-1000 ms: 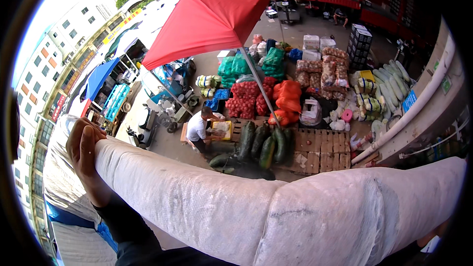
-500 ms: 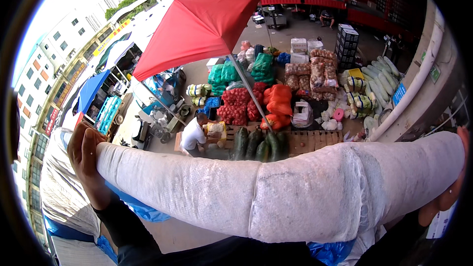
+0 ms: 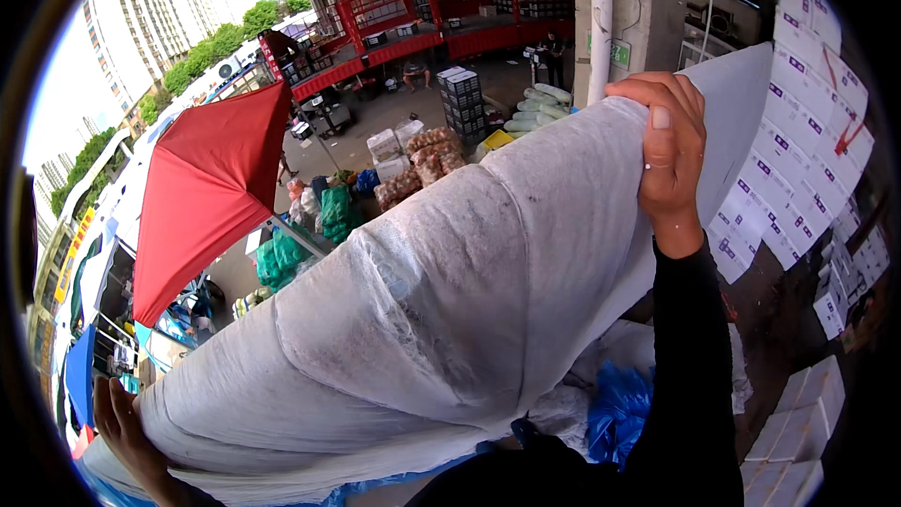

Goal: The person moves a white styrofoam box from a stack and places it on the ground. They then walk to a large stack of boxes secured with orange straps and begin to untie the straps using their hands.

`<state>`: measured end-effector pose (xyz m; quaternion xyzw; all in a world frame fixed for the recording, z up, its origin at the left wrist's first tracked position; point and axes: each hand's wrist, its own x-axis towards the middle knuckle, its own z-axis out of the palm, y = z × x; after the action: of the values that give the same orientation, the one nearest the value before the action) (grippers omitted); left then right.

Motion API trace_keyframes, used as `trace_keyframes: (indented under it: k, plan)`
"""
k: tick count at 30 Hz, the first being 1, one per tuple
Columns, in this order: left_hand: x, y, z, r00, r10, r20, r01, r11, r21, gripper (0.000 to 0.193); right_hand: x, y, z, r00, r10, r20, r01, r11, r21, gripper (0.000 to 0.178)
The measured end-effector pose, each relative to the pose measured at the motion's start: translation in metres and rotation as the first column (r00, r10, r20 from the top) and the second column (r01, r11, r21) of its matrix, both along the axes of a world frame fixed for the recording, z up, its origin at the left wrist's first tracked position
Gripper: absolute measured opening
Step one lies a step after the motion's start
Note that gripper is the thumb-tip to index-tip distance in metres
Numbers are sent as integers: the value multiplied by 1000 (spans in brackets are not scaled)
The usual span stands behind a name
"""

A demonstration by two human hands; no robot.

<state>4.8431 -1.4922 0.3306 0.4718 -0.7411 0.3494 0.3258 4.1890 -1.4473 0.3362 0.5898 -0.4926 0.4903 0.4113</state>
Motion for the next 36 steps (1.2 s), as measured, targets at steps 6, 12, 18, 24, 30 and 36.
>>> trace_keyframes:
  k: [6,12,18,24,30,36]
  plan:
    - [-53,11,31,999,15,28,-16,998,58,16,2,-3,-4,998,35,-44,-35,999,-7,42]
    - [-95,23,37,927,69,-370,-37,995,92,42,1,18,-2,998,48,-29,-44,991,126,42]
    - [-95,27,42,880,281,-383,-117,910,398,46,12,66,-26,983,-130,128,127,992,27,30]
    - [-43,-3,14,980,80,-181,-77,997,26,48,-23,114,-147,684,-273,677,6,929,369,25]
    - [-91,3,22,951,-85,-296,105,993,53,37,-65,266,-404,953,-301,-27,78,159,984,30]
    - [-87,17,35,864,-3,-503,89,985,147,34,11,456,-655,904,-416,100,-321,-505,801,46]
